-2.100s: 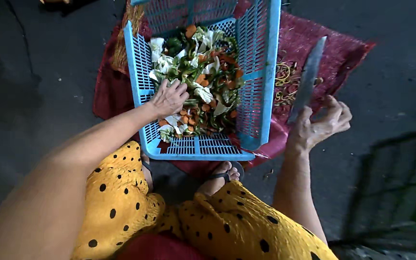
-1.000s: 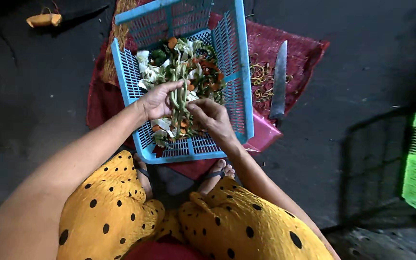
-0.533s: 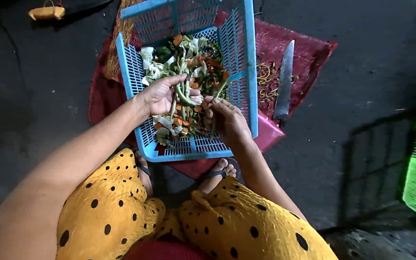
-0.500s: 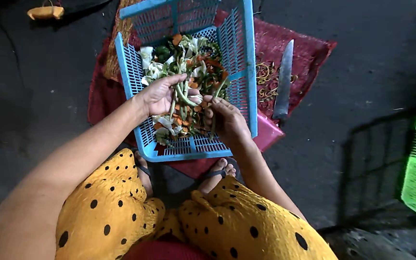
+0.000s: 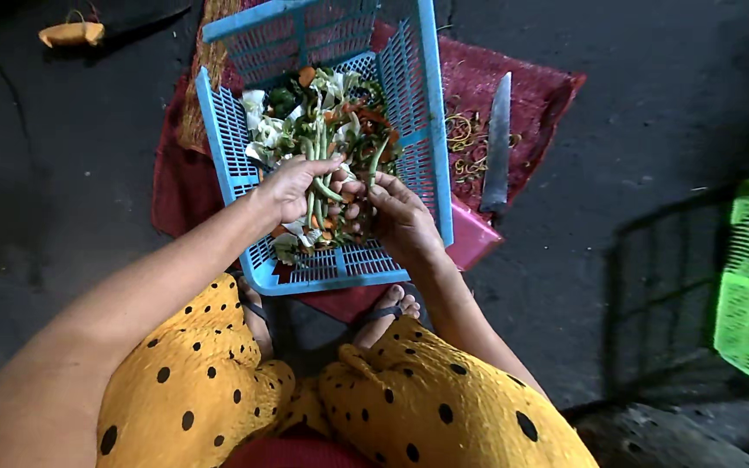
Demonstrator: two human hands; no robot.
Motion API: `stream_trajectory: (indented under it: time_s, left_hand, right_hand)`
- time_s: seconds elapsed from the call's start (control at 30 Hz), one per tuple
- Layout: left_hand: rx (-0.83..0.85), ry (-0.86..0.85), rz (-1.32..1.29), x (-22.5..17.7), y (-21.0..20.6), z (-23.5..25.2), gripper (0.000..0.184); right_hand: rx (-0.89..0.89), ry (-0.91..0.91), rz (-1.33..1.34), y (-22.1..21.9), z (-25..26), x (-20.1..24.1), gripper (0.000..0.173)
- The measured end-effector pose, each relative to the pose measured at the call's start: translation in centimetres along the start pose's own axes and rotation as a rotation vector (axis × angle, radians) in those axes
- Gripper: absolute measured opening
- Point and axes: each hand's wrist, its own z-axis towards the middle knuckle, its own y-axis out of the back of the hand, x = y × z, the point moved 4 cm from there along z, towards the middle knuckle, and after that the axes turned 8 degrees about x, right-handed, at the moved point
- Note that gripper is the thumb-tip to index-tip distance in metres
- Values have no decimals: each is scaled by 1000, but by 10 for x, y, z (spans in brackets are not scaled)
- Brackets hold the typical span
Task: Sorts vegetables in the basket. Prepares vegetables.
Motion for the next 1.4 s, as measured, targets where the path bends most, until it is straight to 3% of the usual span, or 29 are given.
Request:
stream_trajectory:
  time_s: [0.2,0.37,0.43,0.53,0.6,0.67,0.73,0.8,0.87,0.93,1.03,1.17,1.27,1.4]
  left_hand:
    - [113,-92,95,11,-12,2,39]
    - [17,-77,117,22,-24,3,31]
    - [-1,-63,146,23,-24,2,30]
    - [-5,-73,186,15,-16,-4,26]
    - [-2,-119,214,0,-5,-10,24]
    - [-61,-176,233,-22,8,-21,22]
    - [-130,-226,183,-44,22,-33,21]
    - [-176,-267,120,-59,36,-47,22]
    - [-205,-297,101,-68,49,-58,23]
    - [-279,-315,138,-69,63,-66,23]
    - [-449,-272,227,-49,93,-72,23]
    - [-616,-236,390,-16,116,-77,26]
    - [-561,-173,377,-7,98,-91,29]
    - [-443,-332,270,-3,132,-56,23]
  right_hand:
    - [-142,7,37,0,-4,-4,20]
    - [-205,53,-56,3,-5,-8,11]
    - [-152,158,-290,6,-10,-6,13]
    - [-97,351,-841,6,-25,1,29]
    - [-226,487,-1185,12,-45,-2,37]
    - [-456,529,-1342,35,-71,-2,51]
    - [-628,412,-1178,67,-94,-5,67]
    - [-681,189,-726,87,-107,-21,78]
    - [-676,32,-375,88,-108,-40,74]
    - [-642,-14,-228,82,-102,-52,64]
    - [-618,-10,-254,78,-93,-53,49]
    - [-617,-27,-507,93,-82,-40,38]
    - [-573,-57,-678,93,-79,-31,37]
    - [-490,-60,-782,88,-77,-25,35]
